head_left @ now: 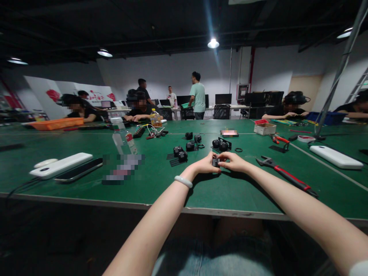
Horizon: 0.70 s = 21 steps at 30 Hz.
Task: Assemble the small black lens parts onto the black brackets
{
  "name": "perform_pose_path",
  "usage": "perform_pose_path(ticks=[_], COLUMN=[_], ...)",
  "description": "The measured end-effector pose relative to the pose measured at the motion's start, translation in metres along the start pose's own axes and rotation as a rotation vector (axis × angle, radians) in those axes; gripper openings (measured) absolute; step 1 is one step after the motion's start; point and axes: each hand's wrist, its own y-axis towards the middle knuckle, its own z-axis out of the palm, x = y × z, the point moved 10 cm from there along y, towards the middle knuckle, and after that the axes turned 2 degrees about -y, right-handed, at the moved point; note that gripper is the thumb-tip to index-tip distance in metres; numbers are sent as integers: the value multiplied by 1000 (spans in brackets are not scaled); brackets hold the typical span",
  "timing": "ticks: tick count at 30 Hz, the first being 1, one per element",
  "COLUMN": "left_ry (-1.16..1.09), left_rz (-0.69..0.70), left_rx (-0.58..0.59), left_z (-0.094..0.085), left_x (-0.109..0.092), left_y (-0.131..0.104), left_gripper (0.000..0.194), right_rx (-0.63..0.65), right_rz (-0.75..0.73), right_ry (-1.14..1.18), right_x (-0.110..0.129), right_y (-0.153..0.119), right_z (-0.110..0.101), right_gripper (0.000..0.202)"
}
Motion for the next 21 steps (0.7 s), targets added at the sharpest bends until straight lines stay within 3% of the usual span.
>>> perform_pose_path(ticks=[21], left_ry=[26], left_rz=[6], left_rx=[-5], left_z=[-1], left_x=[1], left_y=[1], left_gripper=[56], right_rx=[30], right_rz=[36], right_ry=[2], right_x=[-4], right_y=[3], right_z=[5], right_gripper=[26])
